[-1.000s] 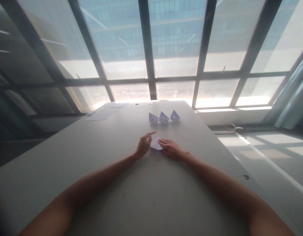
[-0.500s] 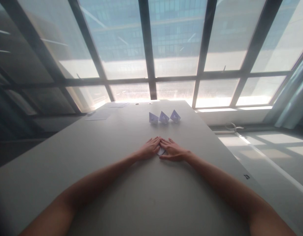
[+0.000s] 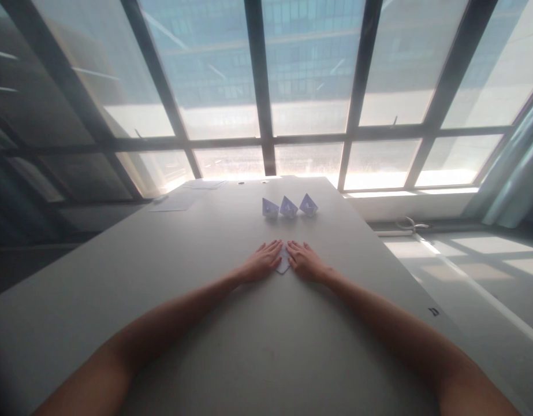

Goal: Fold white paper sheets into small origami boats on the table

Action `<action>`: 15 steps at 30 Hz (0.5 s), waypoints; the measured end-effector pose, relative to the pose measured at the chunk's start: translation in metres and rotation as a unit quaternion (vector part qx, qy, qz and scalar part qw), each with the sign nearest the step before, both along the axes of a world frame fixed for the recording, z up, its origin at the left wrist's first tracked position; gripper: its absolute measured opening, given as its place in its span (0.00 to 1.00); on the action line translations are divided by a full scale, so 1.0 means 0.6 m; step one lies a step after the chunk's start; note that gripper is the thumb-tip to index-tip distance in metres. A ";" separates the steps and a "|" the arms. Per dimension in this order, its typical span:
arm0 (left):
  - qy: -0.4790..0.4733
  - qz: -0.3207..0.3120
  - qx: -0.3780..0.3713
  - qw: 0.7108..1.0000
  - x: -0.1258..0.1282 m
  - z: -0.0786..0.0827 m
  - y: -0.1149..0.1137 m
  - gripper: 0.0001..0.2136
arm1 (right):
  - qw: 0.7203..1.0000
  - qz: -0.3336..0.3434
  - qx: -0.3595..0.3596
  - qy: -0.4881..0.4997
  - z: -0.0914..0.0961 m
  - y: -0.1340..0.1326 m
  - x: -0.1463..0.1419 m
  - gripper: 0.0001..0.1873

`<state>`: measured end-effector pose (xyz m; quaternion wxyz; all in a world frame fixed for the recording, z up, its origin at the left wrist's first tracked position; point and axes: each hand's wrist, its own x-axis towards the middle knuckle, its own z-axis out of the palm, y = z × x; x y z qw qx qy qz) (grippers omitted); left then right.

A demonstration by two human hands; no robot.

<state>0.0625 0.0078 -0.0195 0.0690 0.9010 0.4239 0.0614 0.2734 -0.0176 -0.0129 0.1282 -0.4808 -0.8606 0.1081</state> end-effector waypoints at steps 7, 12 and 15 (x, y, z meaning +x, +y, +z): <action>-0.022 0.029 -0.003 0.999 0.001 0.003 0.006 0.28 | 1.000 0.002 -0.001 0.008 0.001 0.000 0.001 0.33; -0.002 0.002 0.002 1.000 -0.001 0.007 -0.003 0.34 | 1.000 0.003 0.000 0.010 0.003 -0.002 0.001 0.33; 0.010 -0.012 0.000 1.000 -0.003 0.011 -0.007 0.38 | 1.000 0.003 0.001 0.007 0.002 -0.002 0.001 0.32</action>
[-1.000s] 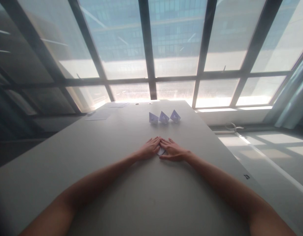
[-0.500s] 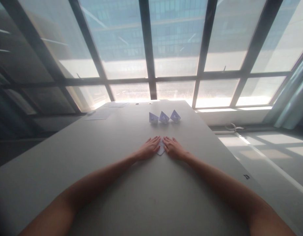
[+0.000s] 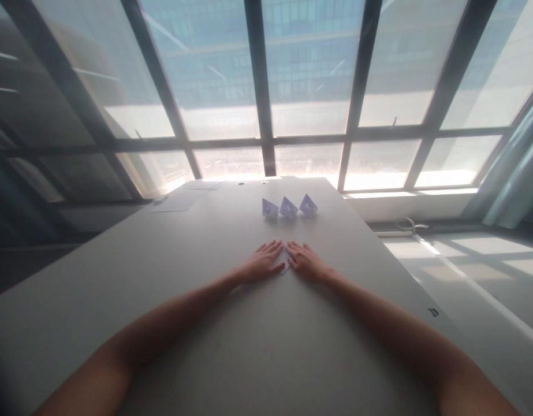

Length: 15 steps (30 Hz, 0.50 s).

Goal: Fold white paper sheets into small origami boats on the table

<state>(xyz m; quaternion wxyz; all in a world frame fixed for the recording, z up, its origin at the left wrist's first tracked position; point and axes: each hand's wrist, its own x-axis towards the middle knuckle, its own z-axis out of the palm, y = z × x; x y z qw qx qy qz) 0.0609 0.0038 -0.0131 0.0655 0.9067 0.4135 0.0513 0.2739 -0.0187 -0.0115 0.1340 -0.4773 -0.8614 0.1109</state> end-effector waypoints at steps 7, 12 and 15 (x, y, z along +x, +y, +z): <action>0.008 -0.021 0.002 1.000 -0.003 0.004 -0.002 0.42 | 1.000 0.004 0.005 0.003 -0.006 0.003 0.001 0.31; 0.008 -0.027 0.005 1.000 -0.004 0.003 -0.002 0.43 | 1.000 0.001 0.006 0.006 -0.006 0.002 0.001 0.32; 0.009 -0.027 0.005 1.000 -0.004 0.003 -0.001 0.43 | 1.000 0.000 0.006 0.006 -0.004 0.002 0.001 0.32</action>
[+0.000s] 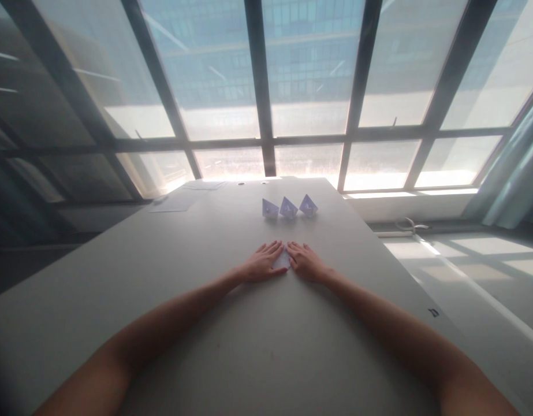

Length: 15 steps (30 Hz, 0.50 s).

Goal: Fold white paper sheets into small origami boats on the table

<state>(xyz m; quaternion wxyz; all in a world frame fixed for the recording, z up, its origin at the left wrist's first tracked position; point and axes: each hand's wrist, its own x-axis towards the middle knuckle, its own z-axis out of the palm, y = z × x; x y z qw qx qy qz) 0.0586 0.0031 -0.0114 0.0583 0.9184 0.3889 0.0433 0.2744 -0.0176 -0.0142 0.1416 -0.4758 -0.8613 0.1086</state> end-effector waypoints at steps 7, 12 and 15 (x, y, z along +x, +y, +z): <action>-0.002 0.007 0.003 1.000 0.002 -0.001 -0.002 0.43 | 1.000 0.001 0.000 0.004 0.000 -0.001 0.000 0.31; -0.008 0.013 0.004 1.000 0.003 -0.001 -0.003 0.41 | 1.000 0.001 -0.001 0.003 -0.001 0.000 0.000 0.32; -0.013 0.019 0.005 1.000 0.004 0.000 -0.003 0.40 | 1.000 0.000 -0.003 0.003 0.000 0.000 0.000 0.32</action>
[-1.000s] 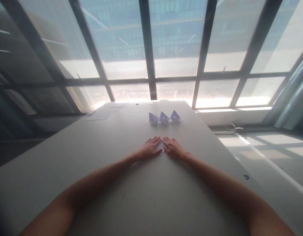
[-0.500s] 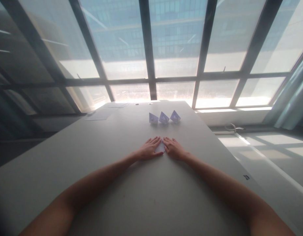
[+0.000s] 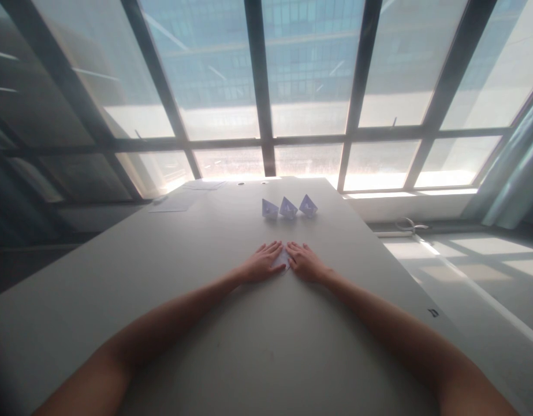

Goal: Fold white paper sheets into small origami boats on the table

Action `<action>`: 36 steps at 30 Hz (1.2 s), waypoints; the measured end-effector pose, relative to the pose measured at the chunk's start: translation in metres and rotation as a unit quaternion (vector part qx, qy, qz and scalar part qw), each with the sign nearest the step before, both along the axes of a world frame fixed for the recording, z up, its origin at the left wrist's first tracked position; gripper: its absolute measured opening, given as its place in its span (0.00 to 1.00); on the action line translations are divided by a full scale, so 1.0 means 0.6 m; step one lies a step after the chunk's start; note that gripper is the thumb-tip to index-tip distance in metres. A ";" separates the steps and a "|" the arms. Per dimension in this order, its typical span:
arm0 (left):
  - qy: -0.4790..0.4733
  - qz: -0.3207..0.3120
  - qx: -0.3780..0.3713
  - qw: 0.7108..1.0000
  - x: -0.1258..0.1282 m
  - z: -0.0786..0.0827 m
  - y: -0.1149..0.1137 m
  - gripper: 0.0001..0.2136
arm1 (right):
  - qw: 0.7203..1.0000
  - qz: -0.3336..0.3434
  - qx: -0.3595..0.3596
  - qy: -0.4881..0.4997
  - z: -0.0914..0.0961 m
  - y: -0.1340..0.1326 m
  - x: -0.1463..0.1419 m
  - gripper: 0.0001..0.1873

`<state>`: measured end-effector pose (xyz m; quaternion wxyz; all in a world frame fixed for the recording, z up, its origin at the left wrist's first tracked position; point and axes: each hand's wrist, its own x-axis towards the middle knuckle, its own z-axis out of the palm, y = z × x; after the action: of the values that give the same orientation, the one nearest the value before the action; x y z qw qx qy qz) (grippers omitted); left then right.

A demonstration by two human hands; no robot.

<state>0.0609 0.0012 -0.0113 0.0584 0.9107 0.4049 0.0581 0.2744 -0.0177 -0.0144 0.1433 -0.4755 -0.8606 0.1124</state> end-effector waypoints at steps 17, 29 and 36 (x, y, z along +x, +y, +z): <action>-0.007 0.003 -0.008 1.000 0.001 0.002 -0.001 0.37 | 1.000 0.001 -0.001 -0.003 0.003 -0.002 -0.001 0.32; -0.008 0.003 -0.006 1.000 0.001 0.000 0.001 0.36 | 1.000 0.001 0.006 -0.003 -0.005 0.003 0.001 0.32; -0.010 0.001 -0.001 1.000 0.000 -0.002 0.001 0.37 | 1.000 0.002 0.005 0.000 -0.003 0.003 0.001 0.32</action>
<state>0.0609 0.0020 -0.0124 0.0638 0.9095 0.4052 0.0671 0.2747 -0.0161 -0.0161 0.1450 -0.4736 -0.8619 0.1085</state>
